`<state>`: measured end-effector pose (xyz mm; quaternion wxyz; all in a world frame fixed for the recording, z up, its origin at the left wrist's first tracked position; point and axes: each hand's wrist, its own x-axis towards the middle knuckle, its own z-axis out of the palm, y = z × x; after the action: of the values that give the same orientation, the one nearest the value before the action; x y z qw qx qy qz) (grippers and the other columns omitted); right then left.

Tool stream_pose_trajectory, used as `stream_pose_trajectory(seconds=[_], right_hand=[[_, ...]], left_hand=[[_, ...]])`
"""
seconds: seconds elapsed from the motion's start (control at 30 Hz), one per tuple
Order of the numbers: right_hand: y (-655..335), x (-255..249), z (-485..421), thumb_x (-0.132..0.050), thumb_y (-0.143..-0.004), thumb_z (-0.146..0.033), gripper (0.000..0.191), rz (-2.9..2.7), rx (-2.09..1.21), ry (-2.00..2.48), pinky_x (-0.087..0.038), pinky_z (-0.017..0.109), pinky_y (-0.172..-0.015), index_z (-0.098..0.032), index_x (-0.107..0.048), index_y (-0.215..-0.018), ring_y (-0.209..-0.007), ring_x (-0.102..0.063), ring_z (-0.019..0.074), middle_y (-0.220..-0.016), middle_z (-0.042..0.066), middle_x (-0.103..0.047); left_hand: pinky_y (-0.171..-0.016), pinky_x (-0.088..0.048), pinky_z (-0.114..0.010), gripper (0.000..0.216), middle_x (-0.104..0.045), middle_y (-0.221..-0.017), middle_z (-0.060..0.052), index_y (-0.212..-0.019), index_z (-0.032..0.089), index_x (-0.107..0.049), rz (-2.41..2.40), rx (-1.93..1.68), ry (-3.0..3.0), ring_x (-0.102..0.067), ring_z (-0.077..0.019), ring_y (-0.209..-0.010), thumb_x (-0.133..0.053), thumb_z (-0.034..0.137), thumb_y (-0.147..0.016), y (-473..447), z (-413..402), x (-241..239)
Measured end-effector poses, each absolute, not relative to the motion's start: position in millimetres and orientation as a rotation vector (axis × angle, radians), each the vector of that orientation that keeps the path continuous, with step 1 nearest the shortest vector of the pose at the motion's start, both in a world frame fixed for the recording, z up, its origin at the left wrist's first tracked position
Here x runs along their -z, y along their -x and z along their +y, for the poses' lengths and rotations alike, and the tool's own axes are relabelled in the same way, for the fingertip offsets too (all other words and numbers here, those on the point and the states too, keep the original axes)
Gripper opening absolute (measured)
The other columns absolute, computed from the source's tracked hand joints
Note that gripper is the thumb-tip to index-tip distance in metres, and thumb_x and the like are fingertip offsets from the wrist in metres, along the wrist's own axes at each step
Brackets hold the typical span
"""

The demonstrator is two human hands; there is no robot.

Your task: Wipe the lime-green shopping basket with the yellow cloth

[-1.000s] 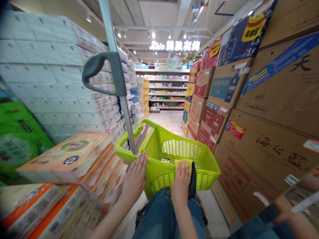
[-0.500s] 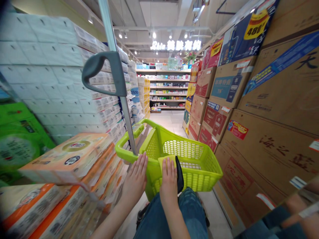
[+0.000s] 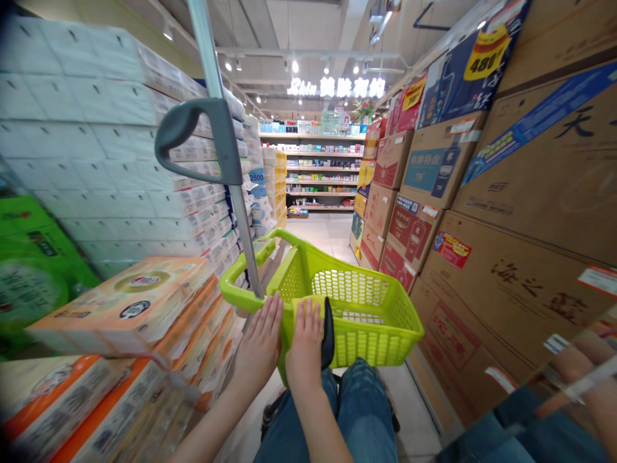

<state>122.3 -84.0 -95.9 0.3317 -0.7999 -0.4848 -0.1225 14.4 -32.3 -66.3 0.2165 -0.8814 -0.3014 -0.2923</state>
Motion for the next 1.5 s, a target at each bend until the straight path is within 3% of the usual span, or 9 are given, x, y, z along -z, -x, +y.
stream_pose_trajectory(seconds=[0.1, 0.27, 0.4, 0.57, 0.7, 0.83, 1.03, 1.2, 1.5], right_hand=[[-102, 81, -70, -0.034, -0.068, 0.008, 0.090, -1.364, 0.257, 2.004, -0.027, 0.050, -0.120, -0.017, -0.030, -0.154, -0.151, -0.016, 0.0266, -0.162, 0.007, -0.028], [-125, 96, -89, -0.031, -0.065, 0.012, 0.099, -1.376, 0.319, 1.996, -0.026, 0.044, -0.122, -0.022, -0.017, -0.157, -0.152, -0.013, 0.0192, -0.163, 0.003, -0.025], [-165, 119, -118, -0.030, -0.068, 0.012, 0.100, -1.323, 0.419, 2.061, -0.029, 0.045, -0.120, -0.025, -0.005, -0.158, -0.152, -0.015, 0.0211, -0.163, 0.004, -0.025], [-205, 138, -151, -0.031, -0.068, 0.011, 0.102, -1.207, 0.501, 2.141, -0.032, 0.048, -0.118, -0.028, -0.001, -0.158, -0.151, -0.019, 0.0254, -0.165, 0.006, -0.016], [-203, 139, -148, -0.033, -0.070, 0.009, 0.096, -1.066, 0.499, 2.194, -0.030, 0.052, -0.117, -0.023, -0.011, -0.158, -0.151, -0.017, 0.0297, -0.166, 0.010, -0.011], [-157, 116, -109, -0.036, -0.069, 0.008, 0.086, -1.089, 0.383, 2.185, -0.028, 0.052, -0.118, -0.011, -0.033, -0.153, -0.151, -0.015, 0.0305, -0.162, 0.017, -0.025], [-101, 74, -69, -0.035, -0.072, 0.008, 0.084, -1.354, 0.268, 2.041, -0.030, 0.050, -0.118, -0.017, -0.036, -0.152, -0.150, -0.021, 0.0266, -0.160, 0.012, -0.031], [-129, 90, -92, -0.034, -0.067, 0.010, 0.095, -1.416, 0.380, 2.001, -0.029, 0.045, -0.120, -0.020, -0.025, -0.156, -0.151, -0.019, 0.0218, -0.162, 0.009, -0.028], [-211, 134, -155, -0.034, -0.070, 0.008, 0.098, -1.256, 0.558, 2.222, -0.037, 0.048, -0.115, -0.025, -0.009, -0.159, -0.149, -0.025, 0.0264, -0.161, 0.009, -0.030]], left_hand=[[-0.121, -0.030, -0.041, 0.079, -0.022, -0.163, -0.012, -0.156, 0.008, -0.001, -0.830, 0.842, 2.403, -0.018, -0.0228, -0.151, -0.036, 0.006, -0.085, -14, -31, 68], [-0.121, -0.028, -0.042, 0.080, -0.019, -0.163, -0.013, -0.156, 0.006, -0.003, -0.834, 0.783, 2.452, -0.016, -0.0241, -0.151, -0.040, 0.009, -0.084, -13, -32, 65], [-0.122, -0.026, -0.042, 0.087, -0.016, -0.163, -0.015, -0.156, 0.005, -0.003, -0.841, 0.764, 2.486, -0.013, -0.0255, -0.152, -0.046, 0.011, -0.080, -13, -34, 63], [-0.123, -0.024, -0.042, 0.089, -0.014, -0.164, -0.014, -0.156, 0.004, -0.003, -0.848, 0.757, 2.489, -0.011, -0.0253, -0.152, -0.048, 0.012, -0.079, -13, -35, 62], [-0.123, -0.025, -0.042, 0.088, -0.014, -0.164, -0.014, -0.155, 0.003, -0.004, -0.854, 0.751, 2.482, -0.011, -0.0258, -0.152, -0.048, 0.013, -0.080, -14, -35, 63], [-0.122, -0.027, -0.043, 0.086, -0.016, -0.163, -0.015, -0.156, 0.004, -0.003, -0.855, 0.766, 2.484, -0.013, -0.0260, -0.152, -0.046, 0.012, -0.081, -15, -33, 66], [-0.121, -0.030, -0.043, 0.078, -0.021, -0.163, -0.013, -0.156, 0.009, 0.000, -0.839, 0.879, 2.425, -0.018, -0.0226, -0.151, -0.035, 0.006, -0.087, -17, -31, 70], [-0.121, -0.030, -0.043, 0.082, -0.020, -0.163, -0.014, -0.156, 0.008, -0.001, -0.876, 0.841, 2.481, -0.017, -0.0244, -0.151, -0.042, 0.008, -0.084, -18, -35, 66], [-0.123, -0.023, -0.042, 0.087, -0.014, -0.164, -0.014, -0.156, 0.005, -0.006, -0.917, 0.786, 2.530, -0.010, -0.0248, -0.152, -0.050, 0.012, -0.081, -18, -38, 66]])
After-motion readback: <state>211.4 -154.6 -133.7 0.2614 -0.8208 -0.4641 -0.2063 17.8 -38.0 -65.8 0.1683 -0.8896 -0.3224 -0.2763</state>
